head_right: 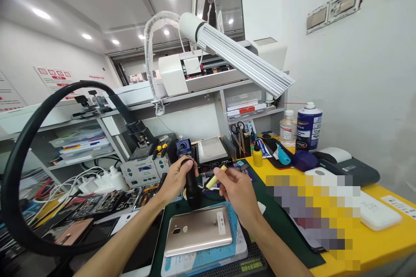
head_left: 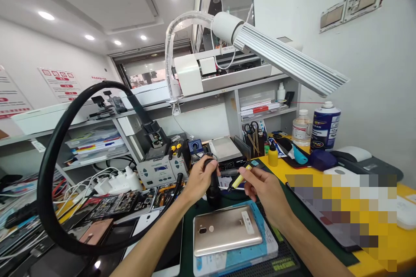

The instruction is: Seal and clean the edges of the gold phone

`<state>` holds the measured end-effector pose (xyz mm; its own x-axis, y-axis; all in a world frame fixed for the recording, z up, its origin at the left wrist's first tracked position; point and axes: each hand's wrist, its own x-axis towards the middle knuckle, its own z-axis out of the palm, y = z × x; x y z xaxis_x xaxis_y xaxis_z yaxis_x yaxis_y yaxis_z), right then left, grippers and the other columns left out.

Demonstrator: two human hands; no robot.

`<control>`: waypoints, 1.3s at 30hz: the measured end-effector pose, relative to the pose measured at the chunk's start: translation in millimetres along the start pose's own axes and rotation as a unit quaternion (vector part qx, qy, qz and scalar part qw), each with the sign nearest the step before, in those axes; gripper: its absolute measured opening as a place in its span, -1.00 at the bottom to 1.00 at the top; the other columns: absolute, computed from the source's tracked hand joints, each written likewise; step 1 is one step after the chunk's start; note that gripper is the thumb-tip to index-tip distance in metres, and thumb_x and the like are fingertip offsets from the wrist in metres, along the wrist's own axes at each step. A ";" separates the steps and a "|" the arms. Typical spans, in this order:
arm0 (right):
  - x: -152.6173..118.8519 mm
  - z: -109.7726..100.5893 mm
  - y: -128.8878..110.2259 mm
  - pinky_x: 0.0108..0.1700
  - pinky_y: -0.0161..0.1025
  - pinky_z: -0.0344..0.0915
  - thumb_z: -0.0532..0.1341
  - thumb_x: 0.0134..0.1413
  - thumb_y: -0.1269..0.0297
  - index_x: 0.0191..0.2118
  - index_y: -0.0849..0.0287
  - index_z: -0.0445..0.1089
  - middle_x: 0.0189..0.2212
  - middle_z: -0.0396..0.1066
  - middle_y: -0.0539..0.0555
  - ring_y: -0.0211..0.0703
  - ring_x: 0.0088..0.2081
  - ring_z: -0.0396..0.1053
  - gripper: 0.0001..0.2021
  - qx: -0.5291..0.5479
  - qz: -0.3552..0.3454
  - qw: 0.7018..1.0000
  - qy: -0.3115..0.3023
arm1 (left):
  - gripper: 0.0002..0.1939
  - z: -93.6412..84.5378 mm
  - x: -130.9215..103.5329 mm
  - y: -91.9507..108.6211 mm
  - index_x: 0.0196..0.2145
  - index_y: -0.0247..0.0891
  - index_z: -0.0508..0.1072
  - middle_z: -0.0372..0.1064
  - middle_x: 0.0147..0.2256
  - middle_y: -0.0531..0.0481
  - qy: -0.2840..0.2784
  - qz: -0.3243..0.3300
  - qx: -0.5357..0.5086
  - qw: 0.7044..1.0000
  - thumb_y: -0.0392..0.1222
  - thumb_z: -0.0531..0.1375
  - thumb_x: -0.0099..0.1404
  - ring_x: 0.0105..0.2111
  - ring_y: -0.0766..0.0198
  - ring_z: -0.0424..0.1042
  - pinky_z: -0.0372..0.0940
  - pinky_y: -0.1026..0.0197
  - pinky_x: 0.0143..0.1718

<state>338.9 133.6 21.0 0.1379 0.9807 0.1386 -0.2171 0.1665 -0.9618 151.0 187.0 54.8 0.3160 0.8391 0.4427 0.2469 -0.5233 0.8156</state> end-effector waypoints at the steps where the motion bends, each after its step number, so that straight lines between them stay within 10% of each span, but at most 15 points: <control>1: -0.3 0.3 -0.7 -0.61 -0.35 -0.01 0.38 0.01 -0.16 -0.47 0.19 0.43 -0.68 0.25 -0.05 -0.32 -0.62 0.09 -0.54 -0.003 -0.001 1.000 -0.002 | -0.68 -2.0 -2.2 4.1 -0.35 -0.23 0.42 0.40 -0.43 0.08 -0.019 0.000 0.022 1.000 0.02 0.06 0.43 -0.40 0.27 0.34 0.21 0.26 -0.33; 12: 2.1 -0.9 0.9 -0.62 -0.35 -0.01 0.38 0.01 -0.16 -0.48 0.21 0.44 -0.69 0.26 -0.04 -0.34 -0.65 0.09 -0.54 -0.007 -0.010 1.000 -0.007 | -0.66 -8.1 -13.0 40.4 -0.31 -0.25 0.49 0.34 -0.46 0.12 -0.130 0.007 0.153 0.980 0.10 0.18 0.36 -0.46 0.34 0.22 0.12 0.32 -0.44; 29: 7.4 -4.8 4.2 -0.62 -0.35 -0.01 0.40 0.00 -0.13 -0.47 0.20 0.44 -0.69 0.26 -0.04 -0.33 -0.64 0.09 -0.57 0.014 -0.013 1.000 0.016 | -0.53 -22.0 -11.7 19.6 -0.44 -0.22 0.31 0.07 -0.57 0.20 -0.019 -0.035 0.218 0.975 0.26 0.16 0.31 -0.53 0.35 0.03 -0.05 0.26 -0.49; 39: 4.5 -2.6 1.1 -0.64 -0.39 0.02 0.45 -0.05 -0.07 -0.44 0.24 0.47 -0.66 0.29 -0.02 -0.31 -0.61 0.17 -0.59 0.054 0.016 0.998 -0.018 | -0.60 -36.4 -19.3 14.0 -0.25 -0.24 0.45 0.41 -0.42 0.09 -0.099 -0.088 0.177 0.975 0.19 0.19 0.30 -0.43 0.23 0.36 0.20 0.24 -0.41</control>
<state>341.8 138.0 19.9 0.0943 0.9886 0.1178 -0.3238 0.1423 -0.9354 115.0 168.9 71.3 0.4026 0.8937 0.1982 0.6027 -0.4217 0.6774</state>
